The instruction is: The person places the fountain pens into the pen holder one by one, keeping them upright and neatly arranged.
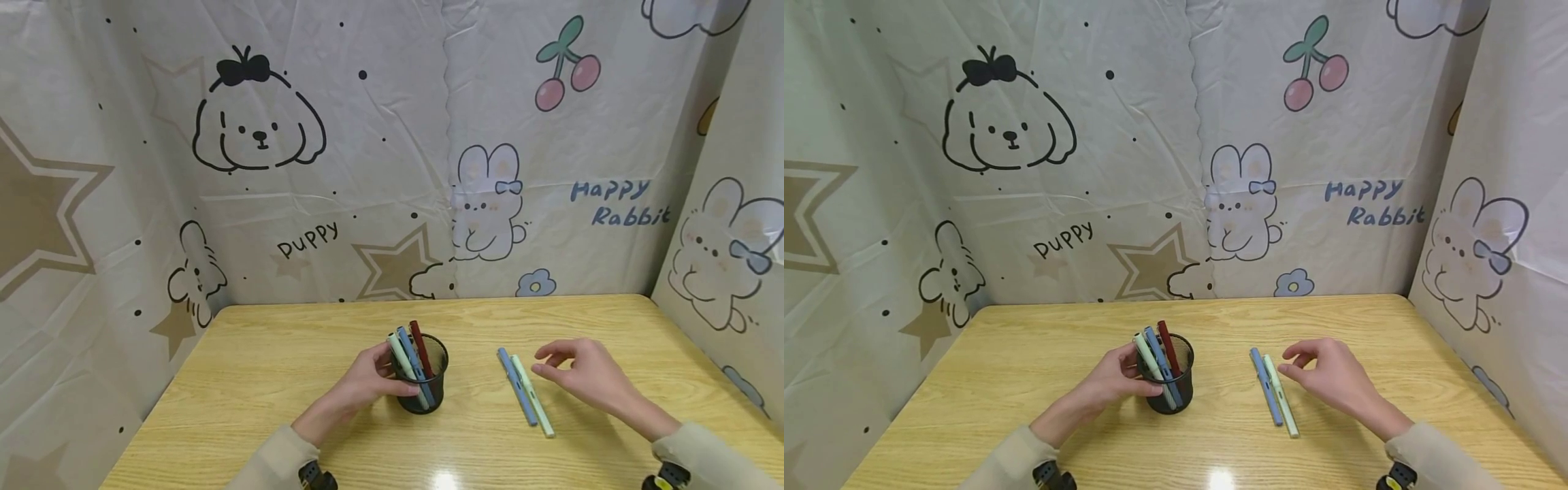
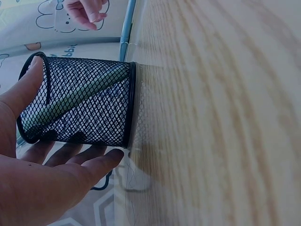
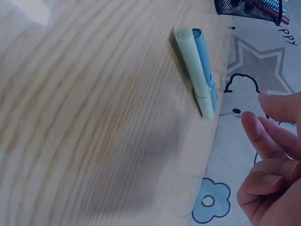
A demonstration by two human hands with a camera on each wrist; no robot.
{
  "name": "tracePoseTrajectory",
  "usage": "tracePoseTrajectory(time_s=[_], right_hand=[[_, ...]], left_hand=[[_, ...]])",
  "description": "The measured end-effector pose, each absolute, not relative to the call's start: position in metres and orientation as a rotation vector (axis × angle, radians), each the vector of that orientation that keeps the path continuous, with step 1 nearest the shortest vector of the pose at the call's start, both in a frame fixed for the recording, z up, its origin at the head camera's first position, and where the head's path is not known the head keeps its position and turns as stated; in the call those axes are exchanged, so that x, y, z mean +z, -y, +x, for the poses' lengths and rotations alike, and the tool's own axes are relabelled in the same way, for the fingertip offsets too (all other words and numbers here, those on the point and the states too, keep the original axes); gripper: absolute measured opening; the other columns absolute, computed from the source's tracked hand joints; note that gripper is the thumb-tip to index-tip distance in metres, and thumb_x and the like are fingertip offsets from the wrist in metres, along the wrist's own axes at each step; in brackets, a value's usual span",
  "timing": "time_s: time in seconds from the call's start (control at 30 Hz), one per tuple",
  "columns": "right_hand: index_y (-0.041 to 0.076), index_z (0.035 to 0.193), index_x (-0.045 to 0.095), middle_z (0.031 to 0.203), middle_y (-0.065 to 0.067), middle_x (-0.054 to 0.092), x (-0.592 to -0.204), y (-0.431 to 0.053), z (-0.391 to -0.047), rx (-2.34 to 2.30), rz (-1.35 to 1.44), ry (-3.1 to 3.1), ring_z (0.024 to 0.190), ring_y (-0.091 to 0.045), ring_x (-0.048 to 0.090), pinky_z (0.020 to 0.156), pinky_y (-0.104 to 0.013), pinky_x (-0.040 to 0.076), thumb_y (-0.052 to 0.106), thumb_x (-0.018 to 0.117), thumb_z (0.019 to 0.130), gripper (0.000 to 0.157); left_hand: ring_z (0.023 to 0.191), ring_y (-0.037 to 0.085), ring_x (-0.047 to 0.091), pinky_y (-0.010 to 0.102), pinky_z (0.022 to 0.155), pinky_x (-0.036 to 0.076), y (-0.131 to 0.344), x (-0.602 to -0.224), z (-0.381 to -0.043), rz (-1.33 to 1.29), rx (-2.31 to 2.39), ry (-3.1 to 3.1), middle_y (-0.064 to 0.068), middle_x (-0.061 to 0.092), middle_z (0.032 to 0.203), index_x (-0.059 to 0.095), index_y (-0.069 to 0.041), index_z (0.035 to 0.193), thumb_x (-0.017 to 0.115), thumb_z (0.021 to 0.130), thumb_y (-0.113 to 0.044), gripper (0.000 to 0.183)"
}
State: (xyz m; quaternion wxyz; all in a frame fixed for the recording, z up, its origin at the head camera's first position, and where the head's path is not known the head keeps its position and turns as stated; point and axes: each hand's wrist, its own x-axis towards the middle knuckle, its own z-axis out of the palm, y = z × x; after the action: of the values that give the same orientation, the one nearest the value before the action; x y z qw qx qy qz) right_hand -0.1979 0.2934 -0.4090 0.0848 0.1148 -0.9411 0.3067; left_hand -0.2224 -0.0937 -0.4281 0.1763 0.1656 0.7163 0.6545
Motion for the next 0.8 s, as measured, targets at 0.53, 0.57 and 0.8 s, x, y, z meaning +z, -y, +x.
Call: tracePoseTrajectory(time_s=[0.53,0.57,0.8], right_hand=[[0.007,0.110,0.080,0.078,0.009,0.065,-0.412,-0.303,-0.196,0.927,0.423,2.957,0.062,-0.012,0.047,0.052,-0.025,0.037,0.026,0.087,0.087,0.030],[0.006,0.110,0.080,0.077,0.010,0.065,-0.413,-0.304,-0.196,0.925,0.449,2.969,0.063,-0.012,0.048,0.052,-0.025,0.036,0.027,0.087,0.087,0.032],[0.006,0.110,0.081,0.075,0.015,0.064,-0.416,-0.305,-0.200,0.857,0.552,3.052,0.074,-0.010,0.054,0.062,-0.026,0.039,0.035,0.088,0.085,0.039]], left_hand=[[0.134,0.035,0.057,0.049,0.115,0.044,0.094,-0.427,-0.221,0.462,1.857,-2.031,0.012,0.063,0.139,0.052,-0.005,0.153,0.089,0.084,-0.005,0.078],[0.135,0.035,0.056,0.049,0.115,0.044,0.094,-0.427,-0.221,0.463,1.858,-2.031,0.012,0.063,0.140,0.052,-0.005,0.153,0.089,0.084,-0.005,0.079],[0.137,0.037,0.054,0.050,0.116,0.042,0.094,-0.428,-0.222,0.449,1.853,-2.036,0.011,0.063,0.140,0.052,-0.007,0.153,0.090,0.084,-0.007,0.079]])
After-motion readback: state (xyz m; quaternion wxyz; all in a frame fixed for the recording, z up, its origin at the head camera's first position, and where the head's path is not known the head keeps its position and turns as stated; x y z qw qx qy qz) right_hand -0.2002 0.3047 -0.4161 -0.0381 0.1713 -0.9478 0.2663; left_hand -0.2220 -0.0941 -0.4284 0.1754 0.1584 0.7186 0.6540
